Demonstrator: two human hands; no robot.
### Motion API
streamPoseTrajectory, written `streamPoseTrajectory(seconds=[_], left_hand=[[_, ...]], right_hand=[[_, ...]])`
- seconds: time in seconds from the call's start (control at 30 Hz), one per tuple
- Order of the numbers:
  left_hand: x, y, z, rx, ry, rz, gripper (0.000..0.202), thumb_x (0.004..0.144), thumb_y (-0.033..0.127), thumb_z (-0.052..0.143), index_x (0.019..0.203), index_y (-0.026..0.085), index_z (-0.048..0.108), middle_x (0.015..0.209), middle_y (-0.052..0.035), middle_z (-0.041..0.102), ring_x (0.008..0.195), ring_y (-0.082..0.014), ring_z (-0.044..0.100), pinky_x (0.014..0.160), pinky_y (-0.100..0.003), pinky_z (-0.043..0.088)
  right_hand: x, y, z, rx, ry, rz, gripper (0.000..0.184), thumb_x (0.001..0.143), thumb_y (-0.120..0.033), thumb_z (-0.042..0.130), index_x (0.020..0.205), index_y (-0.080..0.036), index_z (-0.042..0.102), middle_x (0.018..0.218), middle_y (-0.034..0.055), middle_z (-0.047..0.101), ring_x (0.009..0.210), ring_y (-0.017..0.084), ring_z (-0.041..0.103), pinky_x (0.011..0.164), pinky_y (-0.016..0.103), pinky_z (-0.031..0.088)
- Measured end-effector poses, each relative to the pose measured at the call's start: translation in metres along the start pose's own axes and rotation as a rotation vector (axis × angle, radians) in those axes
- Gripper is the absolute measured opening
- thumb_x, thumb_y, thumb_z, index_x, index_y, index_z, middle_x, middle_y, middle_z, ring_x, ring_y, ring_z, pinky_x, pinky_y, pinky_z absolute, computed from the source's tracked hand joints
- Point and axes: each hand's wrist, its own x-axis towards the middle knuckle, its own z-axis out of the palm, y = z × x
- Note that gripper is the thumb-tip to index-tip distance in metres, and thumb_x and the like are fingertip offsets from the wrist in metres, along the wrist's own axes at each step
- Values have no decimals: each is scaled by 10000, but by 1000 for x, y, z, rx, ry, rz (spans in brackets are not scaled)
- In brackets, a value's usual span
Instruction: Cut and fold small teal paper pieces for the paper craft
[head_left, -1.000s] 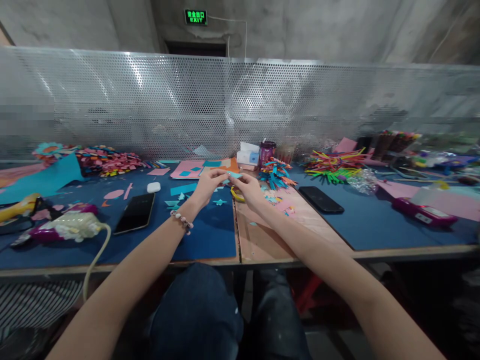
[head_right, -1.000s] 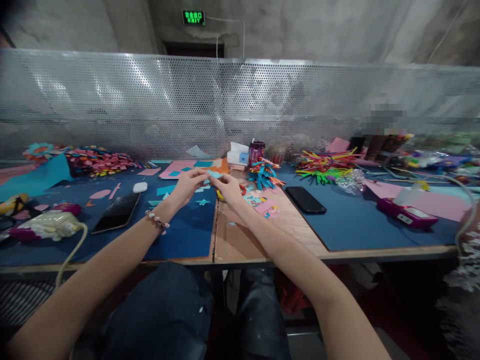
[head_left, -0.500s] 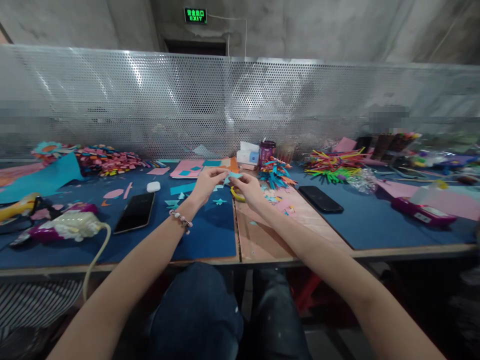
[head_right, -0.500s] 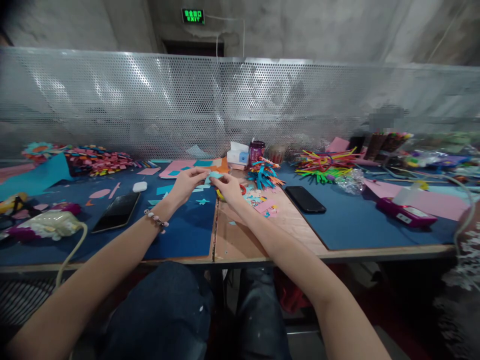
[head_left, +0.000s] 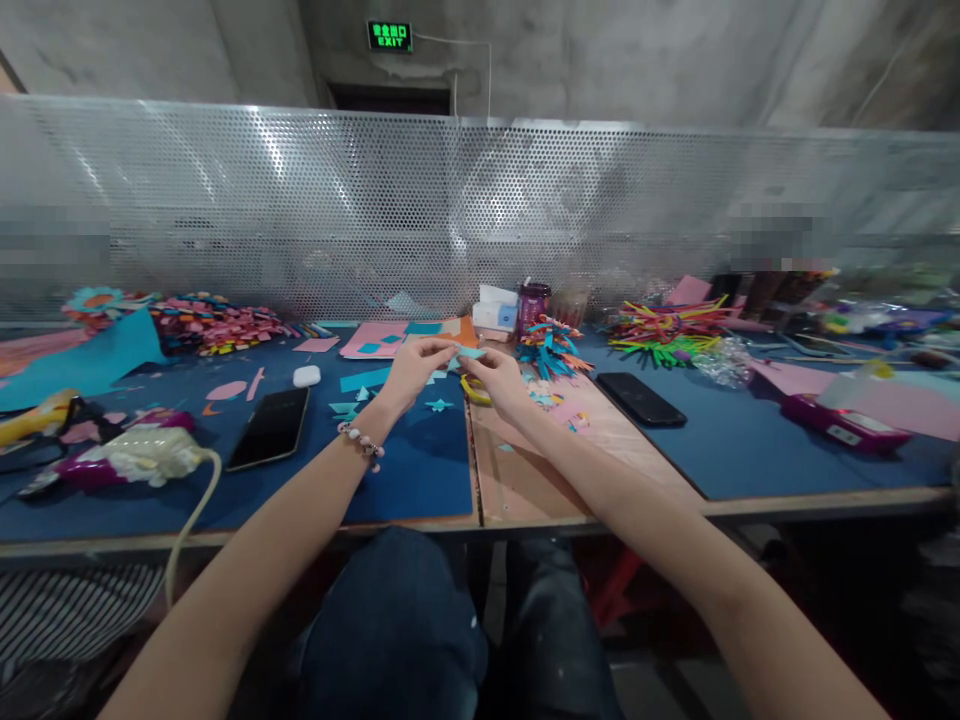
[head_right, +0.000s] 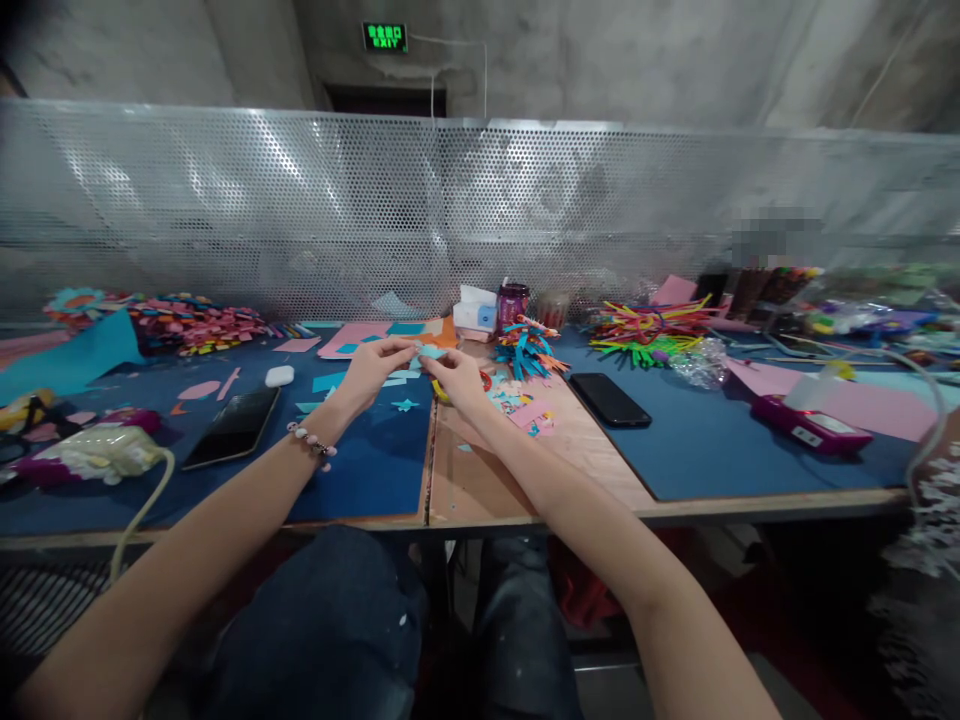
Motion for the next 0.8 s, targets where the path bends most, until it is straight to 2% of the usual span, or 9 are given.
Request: streamPoseTrajectory(seconds=[0.37,0.6,0.8], left_hand=[[-2,5,2,-1,36,-18,282,676,348,668,839,122,707,829,-79,667,683,-122,553,678,-271,459],[-2,4,3,85,79,39,250,695,334,645,804,115,700,782,-78,670,654,-127,556,638,-262,446],[-1,1,1,117,66,45,259,708,350,634,814,122,697,782,-76,671,638,-130,556,624,-264,446]], right_hand=[[1,1,0,2,-7,18,350,643,-482,690,763,-157,640,753,41,692,675,148,632,628,248,489],[2,2,0,43,19,87,363,600,-494,723,661,-146,642,712,62,690,625,144,628,553,234,470],[2,-1,-4,117,-56,124,344,617,-475,719,699,-144,669,764,66,696,668,130,631,592,220,482]])
